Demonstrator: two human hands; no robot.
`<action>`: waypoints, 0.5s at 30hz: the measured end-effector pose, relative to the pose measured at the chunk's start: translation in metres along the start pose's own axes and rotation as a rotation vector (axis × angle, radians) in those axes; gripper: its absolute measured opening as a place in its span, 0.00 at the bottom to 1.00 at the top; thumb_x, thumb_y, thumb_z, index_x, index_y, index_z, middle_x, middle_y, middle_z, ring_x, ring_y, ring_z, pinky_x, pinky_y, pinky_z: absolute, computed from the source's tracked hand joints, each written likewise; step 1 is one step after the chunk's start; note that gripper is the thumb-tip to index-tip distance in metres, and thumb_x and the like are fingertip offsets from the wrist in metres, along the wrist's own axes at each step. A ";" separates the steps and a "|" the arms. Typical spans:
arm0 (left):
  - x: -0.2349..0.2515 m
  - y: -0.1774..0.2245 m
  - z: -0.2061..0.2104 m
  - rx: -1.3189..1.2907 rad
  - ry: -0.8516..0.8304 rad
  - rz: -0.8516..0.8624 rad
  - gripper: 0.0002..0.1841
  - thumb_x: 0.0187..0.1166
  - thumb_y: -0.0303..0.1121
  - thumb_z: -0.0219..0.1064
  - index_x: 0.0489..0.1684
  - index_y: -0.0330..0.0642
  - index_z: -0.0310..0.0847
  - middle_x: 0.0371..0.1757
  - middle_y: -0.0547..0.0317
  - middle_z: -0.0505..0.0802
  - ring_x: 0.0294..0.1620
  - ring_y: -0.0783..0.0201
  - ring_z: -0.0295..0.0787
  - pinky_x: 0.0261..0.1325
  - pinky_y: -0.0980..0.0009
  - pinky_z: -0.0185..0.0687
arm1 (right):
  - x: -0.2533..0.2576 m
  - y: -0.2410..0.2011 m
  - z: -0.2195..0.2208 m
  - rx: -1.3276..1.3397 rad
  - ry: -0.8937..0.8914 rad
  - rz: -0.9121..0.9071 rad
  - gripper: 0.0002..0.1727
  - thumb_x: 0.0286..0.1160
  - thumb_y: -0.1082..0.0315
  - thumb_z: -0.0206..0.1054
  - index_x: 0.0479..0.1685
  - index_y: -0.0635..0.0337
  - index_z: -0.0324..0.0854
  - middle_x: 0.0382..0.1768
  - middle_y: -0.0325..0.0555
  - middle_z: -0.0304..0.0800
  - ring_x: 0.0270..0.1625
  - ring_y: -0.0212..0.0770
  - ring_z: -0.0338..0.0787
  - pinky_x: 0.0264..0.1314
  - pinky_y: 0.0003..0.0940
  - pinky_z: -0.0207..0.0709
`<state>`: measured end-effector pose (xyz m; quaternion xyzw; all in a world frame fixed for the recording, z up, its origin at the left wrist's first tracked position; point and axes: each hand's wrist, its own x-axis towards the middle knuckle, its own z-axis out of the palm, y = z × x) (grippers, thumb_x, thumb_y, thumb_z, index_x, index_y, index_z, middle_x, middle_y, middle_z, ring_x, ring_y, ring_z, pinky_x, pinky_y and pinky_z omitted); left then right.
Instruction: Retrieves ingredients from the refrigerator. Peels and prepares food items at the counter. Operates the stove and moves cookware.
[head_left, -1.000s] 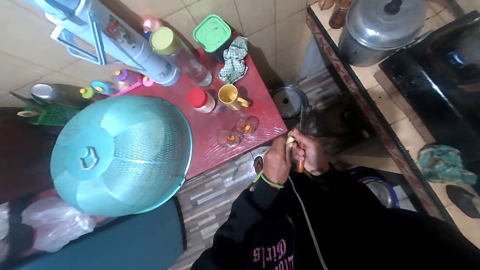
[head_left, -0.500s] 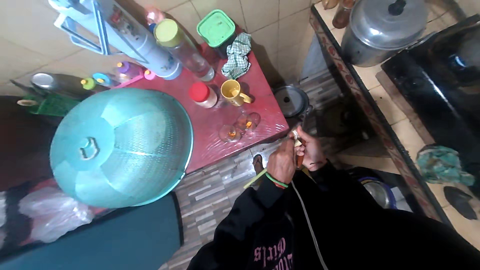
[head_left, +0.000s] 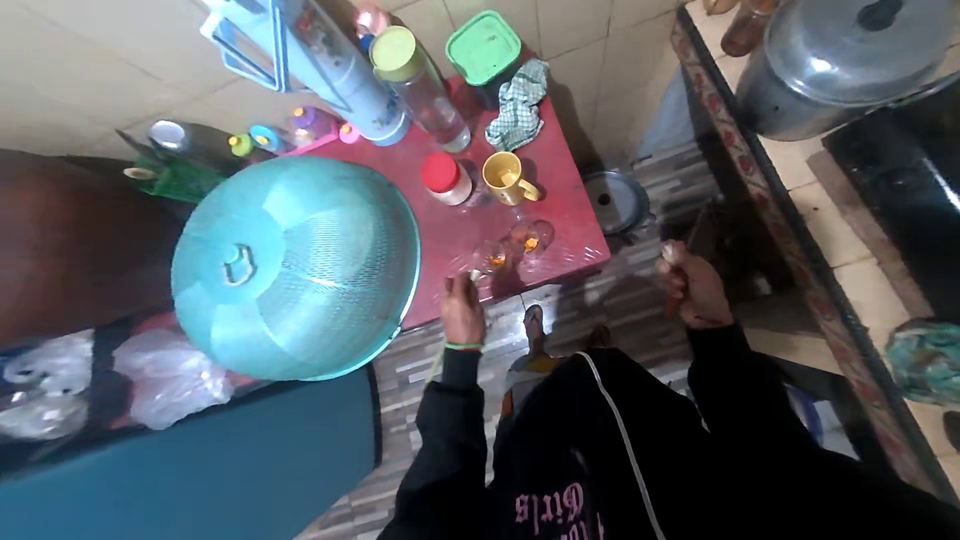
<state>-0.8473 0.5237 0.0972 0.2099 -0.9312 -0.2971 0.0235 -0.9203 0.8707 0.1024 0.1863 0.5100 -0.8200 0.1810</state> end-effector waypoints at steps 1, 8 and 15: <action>0.016 -0.016 -0.003 0.033 0.003 -0.024 0.16 0.88 0.30 0.60 0.65 0.26 0.82 0.62 0.22 0.84 0.61 0.28 0.85 0.66 0.34 0.78 | -0.004 0.000 0.008 0.010 -0.010 0.015 0.17 0.96 0.59 0.45 0.47 0.55 0.78 0.20 0.30 0.79 0.11 0.18 0.68 0.13 0.10 0.65; 0.106 -0.066 0.017 0.162 -0.034 -0.002 0.14 0.83 0.27 0.64 0.62 0.31 0.86 0.67 0.22 0.82 0.65 0.25 0.82 0.66 0.30 0.77 | -0.012 -0.001 0.052 -0.008 -0.030 0.065 0.26 0.97 0.53 0.38 0.54 0.60 0.79 0.17 0.31 0.74 0.09 0.19 0.66 0.11 0.12 0.64; 0.141 -0.102 0.047 0.267 -0.119 -0.012 0.19 0.84 0.36 0.66 0.69 0.39 0.83 0.69 0.28 0.84 0.75 0.27 0.75 0.76 0.34 0.71 | -0.019 0.001 0.082 -0.105 -0.038 0.034 0.19 0.94 0.64 0.49 0.70 0.61 0.79 0.34 0.41 0.90 0.14 0.22 0.71 0.13 0.14 0.65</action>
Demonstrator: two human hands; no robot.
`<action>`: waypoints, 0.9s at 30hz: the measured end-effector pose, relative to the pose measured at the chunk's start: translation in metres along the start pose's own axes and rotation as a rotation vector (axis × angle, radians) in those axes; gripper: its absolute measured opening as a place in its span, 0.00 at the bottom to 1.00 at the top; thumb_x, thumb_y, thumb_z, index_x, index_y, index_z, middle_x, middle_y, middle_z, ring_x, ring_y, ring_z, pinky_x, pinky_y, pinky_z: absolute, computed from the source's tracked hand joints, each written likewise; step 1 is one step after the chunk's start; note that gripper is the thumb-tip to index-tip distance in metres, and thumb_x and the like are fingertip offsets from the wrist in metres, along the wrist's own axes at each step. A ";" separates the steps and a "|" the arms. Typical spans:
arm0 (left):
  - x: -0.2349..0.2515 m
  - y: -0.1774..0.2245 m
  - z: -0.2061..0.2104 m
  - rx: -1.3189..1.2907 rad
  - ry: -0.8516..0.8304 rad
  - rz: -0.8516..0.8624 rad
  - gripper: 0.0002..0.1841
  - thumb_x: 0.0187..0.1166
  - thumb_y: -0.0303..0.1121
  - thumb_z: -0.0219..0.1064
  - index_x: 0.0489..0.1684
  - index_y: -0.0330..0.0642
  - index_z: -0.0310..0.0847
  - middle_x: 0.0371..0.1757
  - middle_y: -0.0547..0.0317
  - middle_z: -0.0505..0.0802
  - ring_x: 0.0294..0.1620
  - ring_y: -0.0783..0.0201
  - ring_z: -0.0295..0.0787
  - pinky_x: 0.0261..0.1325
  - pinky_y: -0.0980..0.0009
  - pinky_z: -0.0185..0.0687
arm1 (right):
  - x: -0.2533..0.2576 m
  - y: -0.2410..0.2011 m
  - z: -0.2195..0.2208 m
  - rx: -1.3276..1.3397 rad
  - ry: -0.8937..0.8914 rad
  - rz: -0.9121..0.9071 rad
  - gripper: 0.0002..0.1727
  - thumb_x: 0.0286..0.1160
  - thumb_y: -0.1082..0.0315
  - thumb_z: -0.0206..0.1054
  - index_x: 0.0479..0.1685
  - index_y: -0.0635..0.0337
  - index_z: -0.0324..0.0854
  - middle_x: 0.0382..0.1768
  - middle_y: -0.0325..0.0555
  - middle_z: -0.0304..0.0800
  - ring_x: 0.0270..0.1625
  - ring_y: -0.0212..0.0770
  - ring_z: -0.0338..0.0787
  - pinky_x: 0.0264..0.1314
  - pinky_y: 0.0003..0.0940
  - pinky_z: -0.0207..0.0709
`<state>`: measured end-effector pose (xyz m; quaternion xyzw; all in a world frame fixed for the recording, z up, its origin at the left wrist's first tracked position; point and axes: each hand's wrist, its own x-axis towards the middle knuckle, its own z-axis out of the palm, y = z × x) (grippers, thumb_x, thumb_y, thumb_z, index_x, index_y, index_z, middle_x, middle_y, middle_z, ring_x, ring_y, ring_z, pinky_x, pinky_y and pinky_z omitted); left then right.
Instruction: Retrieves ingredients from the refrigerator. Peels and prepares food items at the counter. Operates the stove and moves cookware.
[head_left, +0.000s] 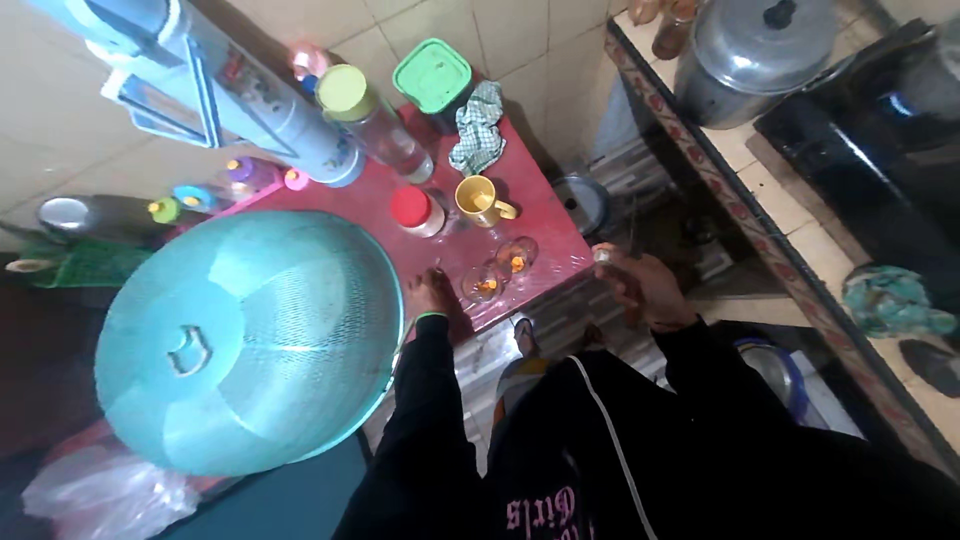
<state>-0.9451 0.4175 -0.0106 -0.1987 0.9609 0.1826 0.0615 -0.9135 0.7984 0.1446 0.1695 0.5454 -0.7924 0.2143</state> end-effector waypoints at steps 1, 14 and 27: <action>0.001 -0.005 0.002 -0.047 0.004 -0.003 0.19 0.85 0.33 0.65 0.70 0.37 0.82 0.70 0.27 0.83 0.76 0.26 0.74 0.76 0.34 0.70 | 0.000 0.001 0.002 -0.020 -0.008 -0.030 0.18 0.93 0.65 0.51 0.70 0.61 0.79 0.35 0.42 0.91 0.14 0.22 0.72 0.14 0.14 0.66; -0.077 0.042 -0.062 -0.508 0.234 0.161 0.26 0.84 0.34 0.65 0.77 0.27 0.73 0.73 0.25 0.78 0.73 0.34 0.78 0.75 0.41 0.73 | -0.009 -0.011 0.009 -0.230 -0.028 -0.251 0.12 0.84 0.70 0.62 0.58 0.60 0.86 0.30 0.37 0.88 0.16 0.22 0.74 0.16 0.16 0.70; -0.209 0.225 -0.091 -1.392 -0.148 0.382 0.18 0.63 0.13 0.75 0.53 0.33 0.85 0.41 0.61 0.95 0.39 0.71 0.93 0.46 0.73 0.92 | -0.053 -0.025 -0.007 -0.534 -0.138 -0.694 0.11 0.78 0.72 0.67 0.53 0.61 0.90 0.31 0.30 0.92 0.20 0.17 0.76 0.21 0.14 0.72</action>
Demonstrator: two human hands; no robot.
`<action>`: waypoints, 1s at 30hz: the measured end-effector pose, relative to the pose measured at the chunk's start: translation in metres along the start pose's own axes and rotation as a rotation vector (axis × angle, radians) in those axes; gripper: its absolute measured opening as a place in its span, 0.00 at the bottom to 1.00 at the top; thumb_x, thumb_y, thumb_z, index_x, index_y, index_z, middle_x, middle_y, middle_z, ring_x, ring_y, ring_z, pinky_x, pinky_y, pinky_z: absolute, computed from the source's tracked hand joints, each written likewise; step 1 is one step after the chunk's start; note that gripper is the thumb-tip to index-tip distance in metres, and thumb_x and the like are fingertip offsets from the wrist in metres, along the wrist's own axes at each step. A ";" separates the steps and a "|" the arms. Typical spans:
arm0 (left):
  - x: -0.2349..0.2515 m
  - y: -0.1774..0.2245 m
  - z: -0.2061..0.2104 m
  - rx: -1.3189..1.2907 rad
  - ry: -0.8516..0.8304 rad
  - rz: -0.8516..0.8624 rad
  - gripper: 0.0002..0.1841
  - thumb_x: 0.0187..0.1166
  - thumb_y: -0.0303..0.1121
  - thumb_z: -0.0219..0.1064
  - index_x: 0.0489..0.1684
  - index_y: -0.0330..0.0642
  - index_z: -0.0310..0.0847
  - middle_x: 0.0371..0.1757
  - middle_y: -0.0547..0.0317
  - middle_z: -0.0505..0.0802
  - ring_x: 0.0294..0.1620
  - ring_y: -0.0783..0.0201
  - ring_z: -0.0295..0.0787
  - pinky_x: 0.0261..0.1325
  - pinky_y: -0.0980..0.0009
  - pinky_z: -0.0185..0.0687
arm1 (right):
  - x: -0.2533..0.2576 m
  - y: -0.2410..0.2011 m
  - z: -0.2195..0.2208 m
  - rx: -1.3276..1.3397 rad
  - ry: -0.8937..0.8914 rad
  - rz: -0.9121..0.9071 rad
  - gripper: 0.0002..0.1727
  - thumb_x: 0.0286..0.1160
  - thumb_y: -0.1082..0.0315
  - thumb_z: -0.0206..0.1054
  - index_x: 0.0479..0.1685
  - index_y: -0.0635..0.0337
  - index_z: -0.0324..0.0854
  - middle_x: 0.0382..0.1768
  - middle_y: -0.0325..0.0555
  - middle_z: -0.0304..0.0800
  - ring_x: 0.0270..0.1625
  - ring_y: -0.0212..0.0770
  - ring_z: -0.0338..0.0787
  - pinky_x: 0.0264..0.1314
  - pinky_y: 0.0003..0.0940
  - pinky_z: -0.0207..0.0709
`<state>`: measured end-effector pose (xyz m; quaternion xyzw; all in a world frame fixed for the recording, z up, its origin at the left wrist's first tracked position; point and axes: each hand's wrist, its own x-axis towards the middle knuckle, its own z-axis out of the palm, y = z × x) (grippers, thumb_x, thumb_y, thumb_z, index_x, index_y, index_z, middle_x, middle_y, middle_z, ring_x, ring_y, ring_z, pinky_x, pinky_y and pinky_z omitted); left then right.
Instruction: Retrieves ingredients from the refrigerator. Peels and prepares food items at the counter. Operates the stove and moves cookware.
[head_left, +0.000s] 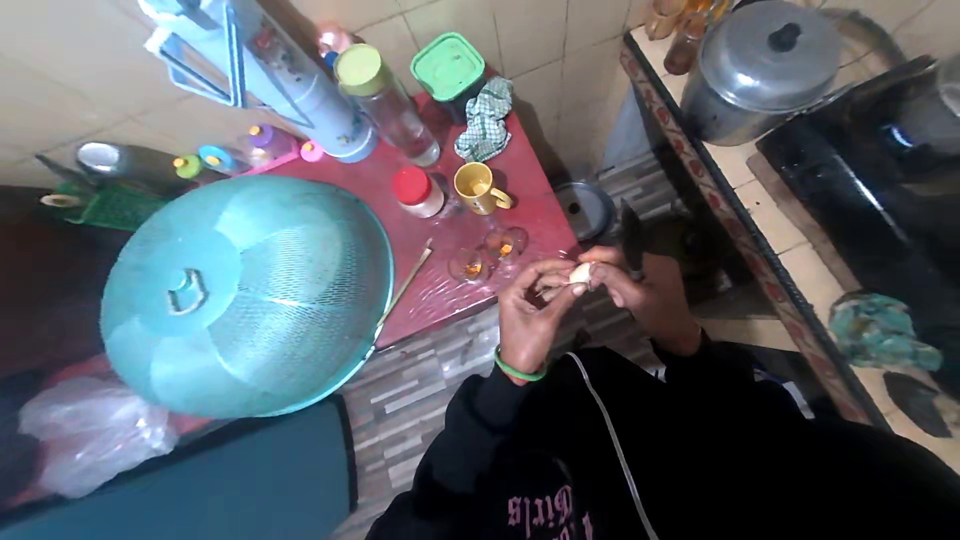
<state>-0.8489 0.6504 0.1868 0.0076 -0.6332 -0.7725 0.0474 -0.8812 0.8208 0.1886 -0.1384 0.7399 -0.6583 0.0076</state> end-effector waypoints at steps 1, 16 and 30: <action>-0.002 -0.001 0.005 -0.021 -0.017 -0.005 0.18 0.65 0.14 0.74 0.53 0.33 0.86 0.42 0.60 0.95 0.40 0.71 0.93 0.48 0.73 0.92 | -0.003 -0.002 -0.005 -0.007 -0.003 -0.006 0.11 0.78 0.73 0.66 0.55 0.62 0.90 0.31 0.31 0.92 0.20 0.17 0.77 0.22 0.14 0.72; -0.022 -0.013 0.067 -0.111 0.064 0.045 0.14 0.63 0.15 0.75 0.45 0.38 0.89 0.37 0.59 0.97 0.36 0.69 0.94 0.44 0.72 0.92 | -0.051 0.002 -0.043 -0.550 0.142 -0.257 0.24 0.93 0.54 0.52 0.80 0.49 0.79 0.34 0.43 0.94 0.26 0.38 0.88 0.26 0.40 0.80; -0.018 -0.022 0.071 0.010 0.020 0.072 0.12 0.59 0.16 0.77 0.40 0.37 0.92 0.43 0.59 0.95 0.39 0.69 0.93 0.43 0.72 0.93 | -0.048 0.013 -0.046 -0.797 0.156 -0.224 0.26 0.91 0.49 0.50 0.66 0.57 0.87 0.20 0.47 0.88 0.16 0.49 0.85 0.16 0.46 0.75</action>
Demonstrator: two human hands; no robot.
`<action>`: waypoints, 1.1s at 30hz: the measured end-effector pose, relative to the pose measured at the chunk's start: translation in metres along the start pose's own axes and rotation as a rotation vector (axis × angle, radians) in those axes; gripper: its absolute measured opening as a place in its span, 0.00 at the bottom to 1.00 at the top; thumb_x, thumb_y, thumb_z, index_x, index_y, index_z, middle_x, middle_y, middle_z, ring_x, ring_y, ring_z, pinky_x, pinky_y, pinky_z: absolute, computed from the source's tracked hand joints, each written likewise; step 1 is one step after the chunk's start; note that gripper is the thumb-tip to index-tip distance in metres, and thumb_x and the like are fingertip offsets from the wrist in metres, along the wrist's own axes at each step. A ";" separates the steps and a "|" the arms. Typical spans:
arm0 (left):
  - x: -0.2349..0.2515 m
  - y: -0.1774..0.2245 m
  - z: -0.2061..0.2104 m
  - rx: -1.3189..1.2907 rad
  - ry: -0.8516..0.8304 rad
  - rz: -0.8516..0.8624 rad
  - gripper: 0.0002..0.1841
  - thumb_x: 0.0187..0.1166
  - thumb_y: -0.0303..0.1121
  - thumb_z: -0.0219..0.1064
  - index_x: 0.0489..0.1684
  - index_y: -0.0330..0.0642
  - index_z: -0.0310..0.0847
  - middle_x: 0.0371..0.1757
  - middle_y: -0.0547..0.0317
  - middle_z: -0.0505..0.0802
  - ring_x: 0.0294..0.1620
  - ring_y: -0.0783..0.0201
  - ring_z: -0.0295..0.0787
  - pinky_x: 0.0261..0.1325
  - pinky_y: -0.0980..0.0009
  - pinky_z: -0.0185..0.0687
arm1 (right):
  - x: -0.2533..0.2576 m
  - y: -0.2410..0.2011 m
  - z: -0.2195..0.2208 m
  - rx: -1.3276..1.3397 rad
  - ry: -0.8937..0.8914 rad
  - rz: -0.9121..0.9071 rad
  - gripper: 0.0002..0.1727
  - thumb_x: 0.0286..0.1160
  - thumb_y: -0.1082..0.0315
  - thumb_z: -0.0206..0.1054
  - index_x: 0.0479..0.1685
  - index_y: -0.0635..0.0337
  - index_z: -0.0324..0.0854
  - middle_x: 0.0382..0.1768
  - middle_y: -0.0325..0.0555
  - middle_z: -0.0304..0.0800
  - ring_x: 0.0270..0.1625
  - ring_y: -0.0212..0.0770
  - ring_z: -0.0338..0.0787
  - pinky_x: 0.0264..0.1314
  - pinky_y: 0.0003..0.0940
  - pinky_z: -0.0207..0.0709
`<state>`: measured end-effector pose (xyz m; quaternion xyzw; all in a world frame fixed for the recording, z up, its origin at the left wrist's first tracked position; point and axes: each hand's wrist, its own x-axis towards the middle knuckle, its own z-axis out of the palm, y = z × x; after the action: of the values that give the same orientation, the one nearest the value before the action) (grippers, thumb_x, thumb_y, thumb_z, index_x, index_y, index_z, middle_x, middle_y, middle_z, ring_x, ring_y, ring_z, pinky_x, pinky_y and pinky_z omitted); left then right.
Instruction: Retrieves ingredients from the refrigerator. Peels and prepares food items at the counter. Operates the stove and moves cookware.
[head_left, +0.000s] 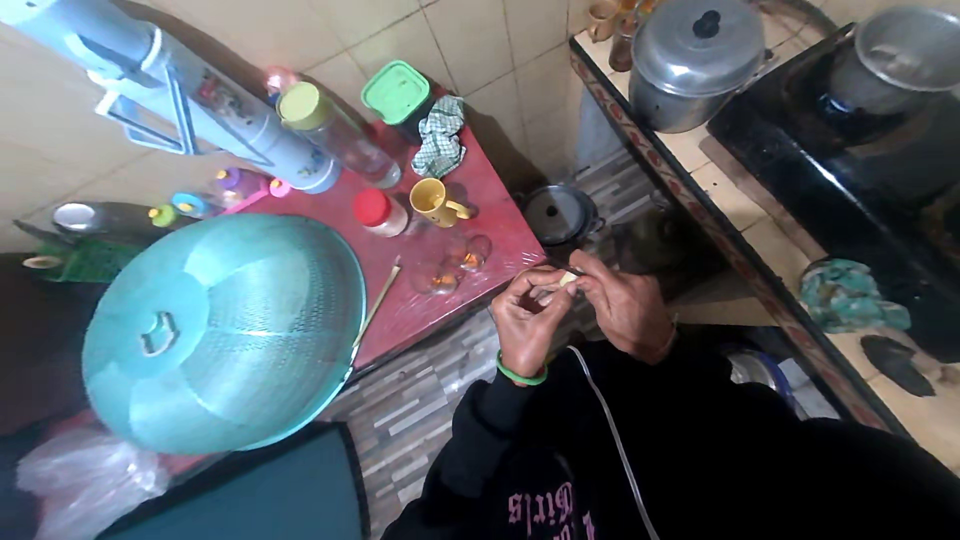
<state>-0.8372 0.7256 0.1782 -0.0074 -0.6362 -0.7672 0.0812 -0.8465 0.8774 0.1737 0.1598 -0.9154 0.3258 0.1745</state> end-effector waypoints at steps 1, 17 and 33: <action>0.000 -0.002 -0.001 -0.009 -0.003 -0.020 0.12 0.60 0.16 0.77 0.40 0.36 0.92 0.42 0.58 0.96 0.39 0.68 0.94 0.44 0.71 0.94 | 0.000 0.001 0.002 0.004 -0.010 0.004 0.26 0.91 0.50 0.50 0.64 0.58 0.87 0.20 0.47 0.88 0.17 0.49 0.86 0.16 0.46 0.76; 0.000 -0.015 0.001 -0.116 -0.011 -0.155 0.09 0.67 0.17 0.72 0.42 0.35 0.90 0.37 0.56 0.97 0.35 0.65 0.95 0.45 0.67 0.94 | 0.002 0.005 0.018 0.070 -0.080 0.163 0.25 0.92 0.51 0.48 0.51 0.61 0.87 0.16 0.47 0.83 0.18 0.50 0.87 0.19 0.47 0.78; 0.003 -0.027 -0.009 -0.230 -0.137 -0.172 0.09 0.70 0.20 0.73 0.46 0.37 0.91 0.37 0.56 0.98 0.35 0.66 0.96 0.44 0.68 0.94 | 0.001 0.011 0.017 0.715 -0.236 0.491 0.31 0.93 0.42 0.41 0.45 0.57 0.82 0.20 0.33 0.76 0.19 0.25 0.73 0.23 0.24 0.71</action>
<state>-0.8429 0.7215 0.1505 -0.0144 -0.5467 -0.8367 -0.0298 -0.8553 0.8738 0.1555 0.0242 -0.7697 0.6329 -0.0799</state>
